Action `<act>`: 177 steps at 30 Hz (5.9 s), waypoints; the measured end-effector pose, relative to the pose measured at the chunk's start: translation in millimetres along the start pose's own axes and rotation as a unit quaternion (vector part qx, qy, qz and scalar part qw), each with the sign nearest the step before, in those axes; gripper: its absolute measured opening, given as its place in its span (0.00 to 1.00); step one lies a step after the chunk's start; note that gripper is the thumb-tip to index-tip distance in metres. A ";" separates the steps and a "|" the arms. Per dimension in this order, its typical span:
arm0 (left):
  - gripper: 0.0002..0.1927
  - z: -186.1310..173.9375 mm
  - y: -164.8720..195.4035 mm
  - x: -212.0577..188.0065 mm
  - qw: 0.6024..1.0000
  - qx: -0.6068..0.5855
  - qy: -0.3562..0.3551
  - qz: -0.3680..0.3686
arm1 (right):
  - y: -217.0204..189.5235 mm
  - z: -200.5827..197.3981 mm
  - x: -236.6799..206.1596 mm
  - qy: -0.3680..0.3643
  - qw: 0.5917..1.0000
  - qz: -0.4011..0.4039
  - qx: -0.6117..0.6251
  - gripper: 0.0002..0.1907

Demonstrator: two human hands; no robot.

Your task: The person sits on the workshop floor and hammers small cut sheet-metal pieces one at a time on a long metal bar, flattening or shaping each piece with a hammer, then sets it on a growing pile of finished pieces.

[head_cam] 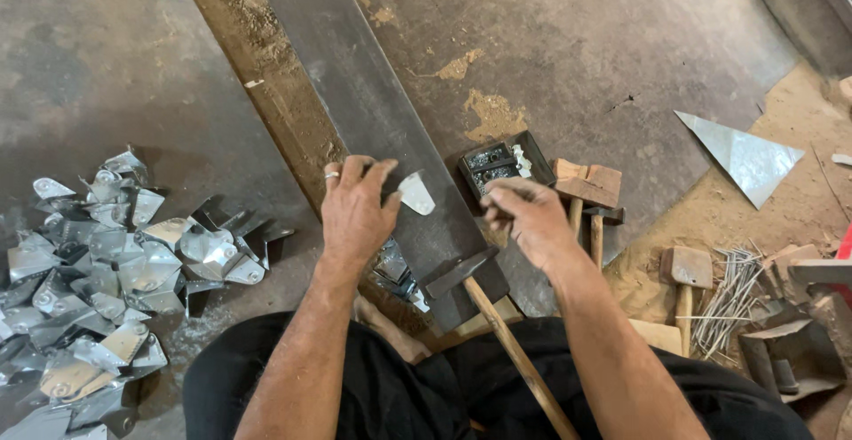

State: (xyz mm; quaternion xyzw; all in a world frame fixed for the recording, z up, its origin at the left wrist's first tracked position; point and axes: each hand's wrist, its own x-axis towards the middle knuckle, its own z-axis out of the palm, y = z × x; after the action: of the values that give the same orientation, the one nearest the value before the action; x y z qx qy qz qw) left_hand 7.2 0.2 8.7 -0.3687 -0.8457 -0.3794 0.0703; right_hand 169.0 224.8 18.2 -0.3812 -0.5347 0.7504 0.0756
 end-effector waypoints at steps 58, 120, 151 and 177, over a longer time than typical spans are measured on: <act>0.06 -2.1 13.8 -36.7 0.999 0.009 0.038 -0.014 | 17.5 42.7 -166.5 0.062 0.832 -0.248 -0.493 0.11; 0.08 -5.9 24.2 -15.6 0.991 -0.082 -0.034 -0.100 | -7.6 45.5 -94.2 -0.019 0.997 -0.010 -0.071 0.08; 0.06 -2.1 12.1 -19.6 0.982 -0.141 -0.023 -0.120 | 32.3 -15.0 -204.3 0.016 0.755 0.006 -0.656 0.19; 0.08 1.1 17.5 -29.0 0.999 -0.028 0.016 -0.006 | 18.7 48.2 -164.9 0.067 0.845 -0.310 -0.432 0.12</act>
State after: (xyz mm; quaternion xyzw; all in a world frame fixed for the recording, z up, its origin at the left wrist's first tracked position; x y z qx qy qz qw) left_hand 40.0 -7.9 6.7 -0.3591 -0.8358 -0.4093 0.0707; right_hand 258.2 95.2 89.8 -0.2393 -0.8885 0.3540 0.1675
